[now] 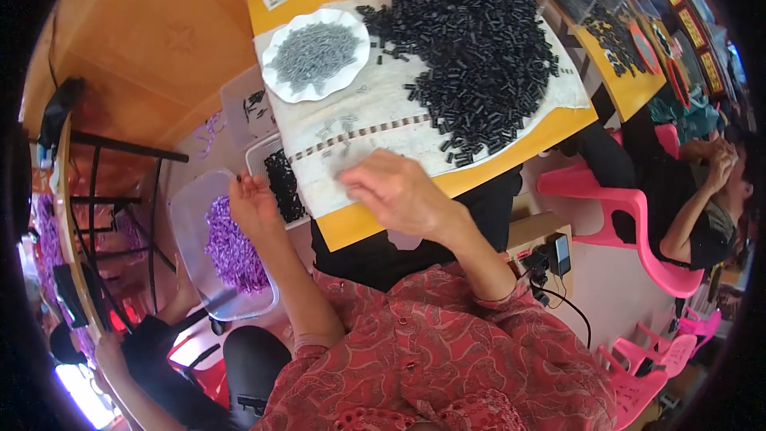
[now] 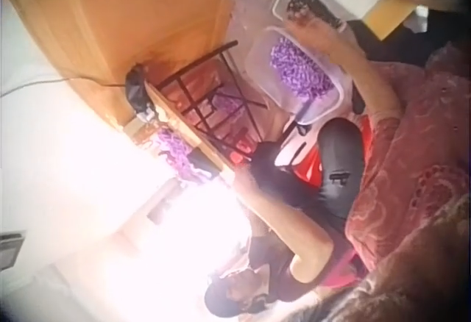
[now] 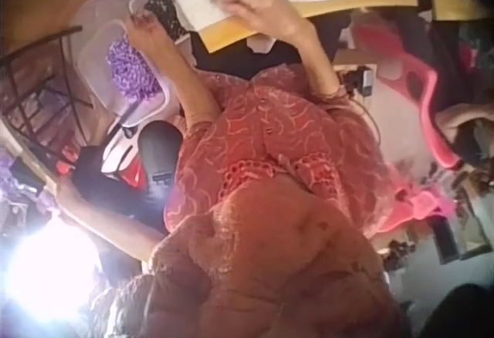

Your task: Assembling small metal and plastic components manually at a workstation.

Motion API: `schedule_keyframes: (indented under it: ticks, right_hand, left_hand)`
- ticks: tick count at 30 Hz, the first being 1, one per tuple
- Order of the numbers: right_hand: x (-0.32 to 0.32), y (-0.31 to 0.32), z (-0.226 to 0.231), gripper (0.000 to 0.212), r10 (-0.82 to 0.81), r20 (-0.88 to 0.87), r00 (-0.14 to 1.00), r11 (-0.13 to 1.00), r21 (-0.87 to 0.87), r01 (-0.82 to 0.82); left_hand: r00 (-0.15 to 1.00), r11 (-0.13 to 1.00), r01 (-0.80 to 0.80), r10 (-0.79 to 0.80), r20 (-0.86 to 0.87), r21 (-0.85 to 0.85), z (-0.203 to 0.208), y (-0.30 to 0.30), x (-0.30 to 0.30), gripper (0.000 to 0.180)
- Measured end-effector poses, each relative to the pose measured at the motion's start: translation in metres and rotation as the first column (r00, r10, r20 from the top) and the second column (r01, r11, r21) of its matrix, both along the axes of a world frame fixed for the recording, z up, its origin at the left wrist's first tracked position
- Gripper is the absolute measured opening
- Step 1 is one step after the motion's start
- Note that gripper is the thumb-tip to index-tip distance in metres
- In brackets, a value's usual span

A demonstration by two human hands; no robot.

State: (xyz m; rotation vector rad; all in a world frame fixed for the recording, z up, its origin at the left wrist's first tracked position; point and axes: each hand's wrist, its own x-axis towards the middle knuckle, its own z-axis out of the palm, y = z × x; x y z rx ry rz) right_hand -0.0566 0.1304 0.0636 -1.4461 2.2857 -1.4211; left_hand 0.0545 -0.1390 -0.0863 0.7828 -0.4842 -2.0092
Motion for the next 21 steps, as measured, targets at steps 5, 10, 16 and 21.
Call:
schedule_keyframes:
  ticks: [5, 10, 16, 21]
  right_hand:
    - [0.006, -0.005, -0.017, 0.014, 0.052, 0.016, 0.999, 0.998, 0.027, -0.052]
    - [-0.024, 0.008, -0.026, 0.012, -0.206, -0.215, 0.955, 0.977, 0.017, 0.215]
    - [-0.071, 0.017, -0.042, 0.015, -0.432, -0.496, 0.753, 0.827, 0.114, 0.55]
    - [-0.083, 0.004, -0.045, 0.02, -0.357, -0.614, 0.704, 0.766, 0.239, 0.597]
  left_hand:
    - [0.99, 0.957, 0.05, -0.009, -0.143, 0.287, -0.028, -0.01, 0.004, 0.023]
    - [0.994, 0.983, 0.002, 0.017, -0.104, 0.183, 0.002, 0.008, -0.007, 0.023]
    - [1.0, 0.989, -0.006, 0.01, 0.027, -0.145, 0.075, 0.044, -0.019, 0.025]
    - [0.991, 0.961, 0.133, -0.127, 0.041, -0.241, 0.103, 0.084, -0.03, 0.025]
